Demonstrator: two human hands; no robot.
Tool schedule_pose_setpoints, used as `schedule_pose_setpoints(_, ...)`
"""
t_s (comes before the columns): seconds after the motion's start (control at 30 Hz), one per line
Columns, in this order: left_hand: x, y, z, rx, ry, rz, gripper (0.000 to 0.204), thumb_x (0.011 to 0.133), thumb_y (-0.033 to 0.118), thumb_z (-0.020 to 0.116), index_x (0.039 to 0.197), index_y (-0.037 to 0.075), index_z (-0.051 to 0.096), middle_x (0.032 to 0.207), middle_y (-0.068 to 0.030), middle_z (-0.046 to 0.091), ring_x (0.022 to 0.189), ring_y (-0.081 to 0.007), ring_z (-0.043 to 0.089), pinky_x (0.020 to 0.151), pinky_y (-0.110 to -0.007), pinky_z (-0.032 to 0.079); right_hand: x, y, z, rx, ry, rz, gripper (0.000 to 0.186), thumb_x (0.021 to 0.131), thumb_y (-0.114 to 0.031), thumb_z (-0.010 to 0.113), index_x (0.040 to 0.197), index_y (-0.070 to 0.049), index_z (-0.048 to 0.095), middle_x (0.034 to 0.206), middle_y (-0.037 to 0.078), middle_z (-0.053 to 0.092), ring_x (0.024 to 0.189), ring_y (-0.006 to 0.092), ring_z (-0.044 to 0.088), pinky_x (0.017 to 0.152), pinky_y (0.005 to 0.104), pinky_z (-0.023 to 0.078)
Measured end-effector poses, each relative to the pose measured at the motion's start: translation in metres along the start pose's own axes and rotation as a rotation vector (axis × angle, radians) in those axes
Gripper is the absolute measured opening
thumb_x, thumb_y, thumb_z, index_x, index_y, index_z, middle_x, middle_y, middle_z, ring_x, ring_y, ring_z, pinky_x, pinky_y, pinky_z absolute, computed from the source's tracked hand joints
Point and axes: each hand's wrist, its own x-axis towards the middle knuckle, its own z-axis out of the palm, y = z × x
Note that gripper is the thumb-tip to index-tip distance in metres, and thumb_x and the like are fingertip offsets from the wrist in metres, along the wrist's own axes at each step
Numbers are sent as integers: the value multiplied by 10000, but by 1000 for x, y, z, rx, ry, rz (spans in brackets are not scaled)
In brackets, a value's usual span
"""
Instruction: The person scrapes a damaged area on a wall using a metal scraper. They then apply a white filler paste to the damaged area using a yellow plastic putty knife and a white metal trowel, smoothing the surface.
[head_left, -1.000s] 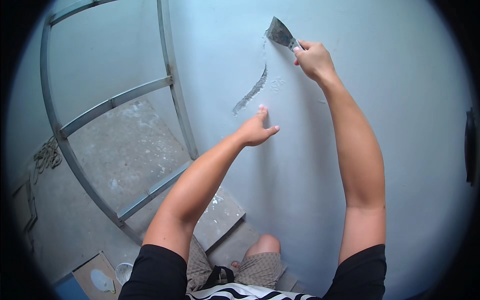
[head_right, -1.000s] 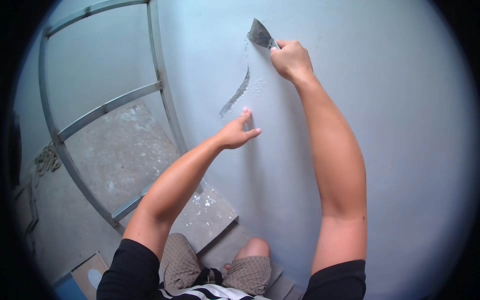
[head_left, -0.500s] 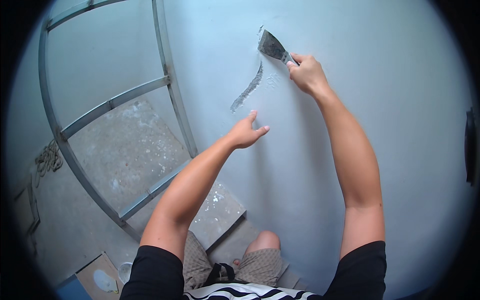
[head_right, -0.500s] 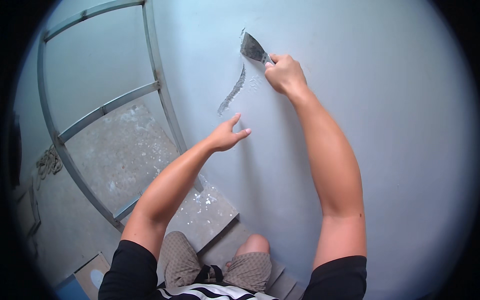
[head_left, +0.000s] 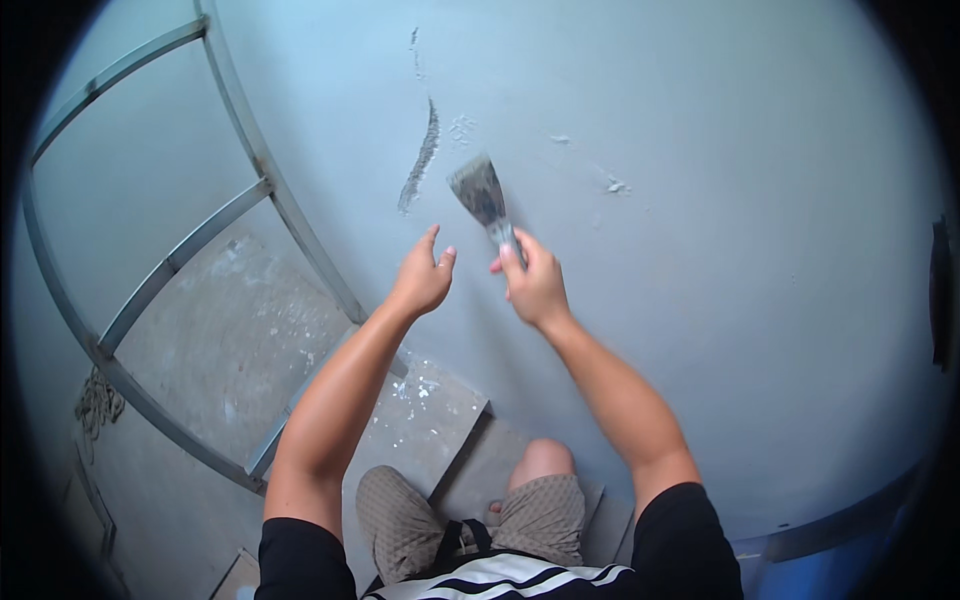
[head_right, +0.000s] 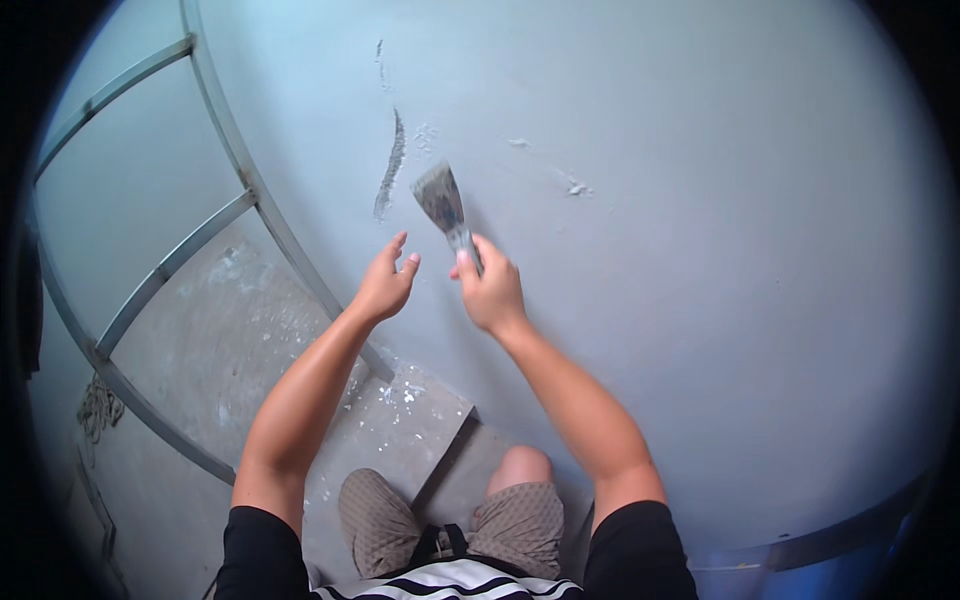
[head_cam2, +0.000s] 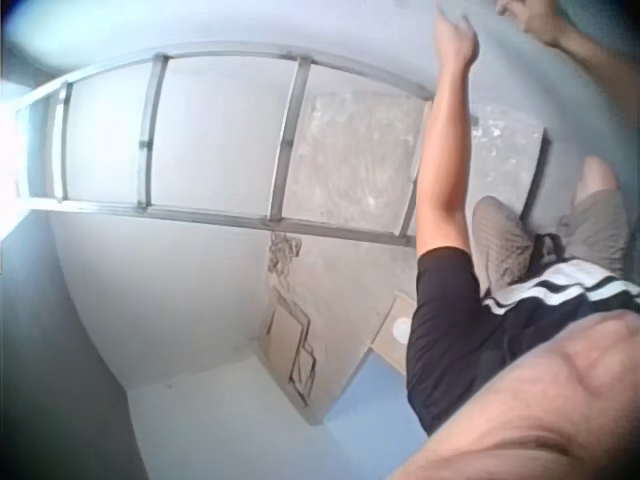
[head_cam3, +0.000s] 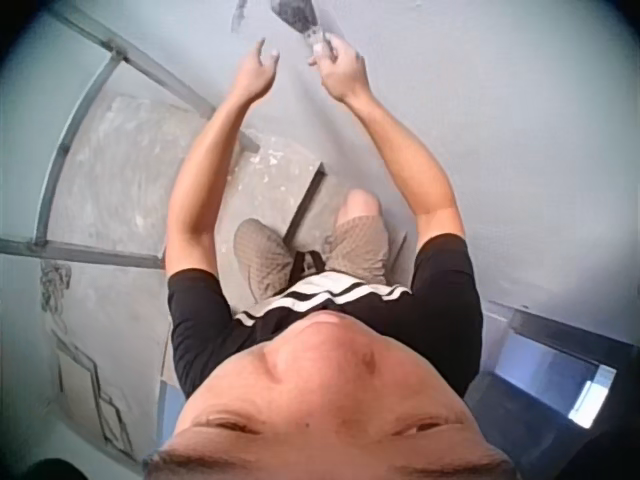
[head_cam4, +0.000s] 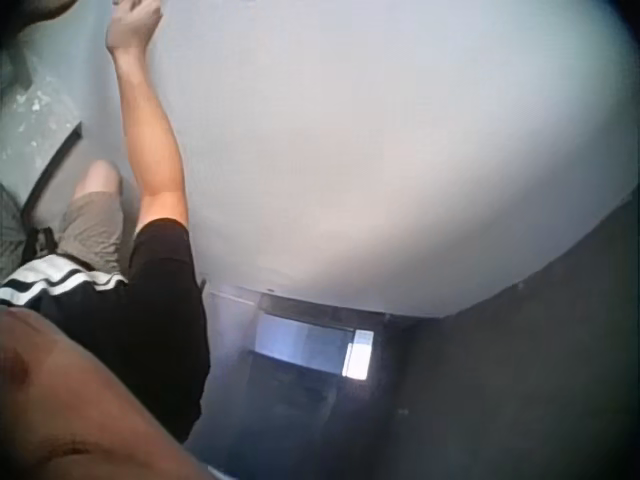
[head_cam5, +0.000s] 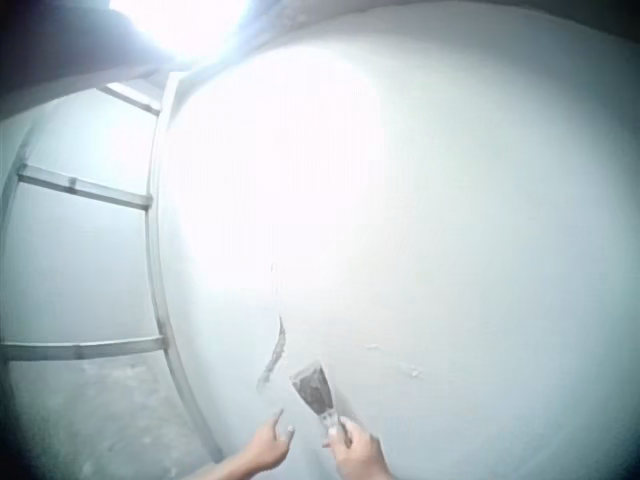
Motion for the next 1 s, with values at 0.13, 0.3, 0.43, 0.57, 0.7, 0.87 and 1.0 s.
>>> schedule_pose_setpoints(0.13, -15, 35, 6, -74, 34, 106, 608, 1028, 265, 620, 1523, -51, 459, 1482, -304, 558, 1401, -428, 532, 1159, -456, 428, -58, 40, -22, 77, 48, 53, 437, 1080, -242, 559, 1433, 15, 561, 959, 85, 742, 592, 77, 554, 551, 254, 485)
schedule_pose_setpoints(0.3, -35, 75, 23, 2, -60, 266, 594, 1017, 232, 663, 1516, -35, 484, 1473, -270, 584, 1407, -371, 546, 1155, -434, 441, -87, 62, -79, 107, 267, 24, 451, 1071, -268, 594, 1407, 34, 583, 936, 67, 751, 618, 61, 554, 564, 247, 485)
schedule_pose_setpoints(0.43, -34, 79, 40, -32, -68, 314, 609, 1007, 231, 677, 1516, -40, 482, 1470, -277, 583, 1404, -384, 546, 1156, -447, 438, -86, 47, -135, -132, 254, 8, 409, 1050, -247, 611, 1352, 26, 657, 848, 67, 755, 698, 93, 617, 678, 275, 530)
schedule_pose_setpoints(0.57, -29, 74, 48, -38, -51, 329, 615, 1009, 232, 677, 1515, -52, 477, 1457, -293, 586, 1396, -393, 551, 1157, -448, 437, -75, 28, -174, -219, 191, 77, 440, 1030, -234, 623, 1386, 22, 648, 840, 89, 774, 811, 122, 677, 808, 300, 536)
schedule_pose_setpoints(0.7, -26, 82, 55, -61, -52, 348, 614, 1010, 234, 676, 1509, -64, 478, 1456, -302, 584, 1392, -401, 553, 1158, -448, 435, -45, 5, -185, -343, 121, 3, 438, 1019, -248, 627, 1361, 23, 666, 838, 103, 776, 810, 156, 700, 834, 307, 535)
schedule_pose_setpoints(0.87, -27, 83, 58, -39, -50, 360, 622, 1008, 232, 680, 1512, -66, 471, 1468, -302, 574, 1398, -406, 548, 1154, -447, 438, -58, -15, -198, -341, 81, 107, 406, 1025, -227, 619, 1356, -2, 683, 799, 72, 758, 783, 131, 655, 819, 309, 520)
schedule_pose_setpoints(1.0, -27, 80, 60, -48, -53, 360, 635, 1007, 231, 677, 1522, -68, 454, 1498, -298, 550, 1414, -407, 533, 1159, -441, 432, -59, -30, -211, -385, 46, 206, 379, 1031, -217, 612, 1364, -59, 702, 759, 32, 725, 741, 106, 577, 742, 306, 483)
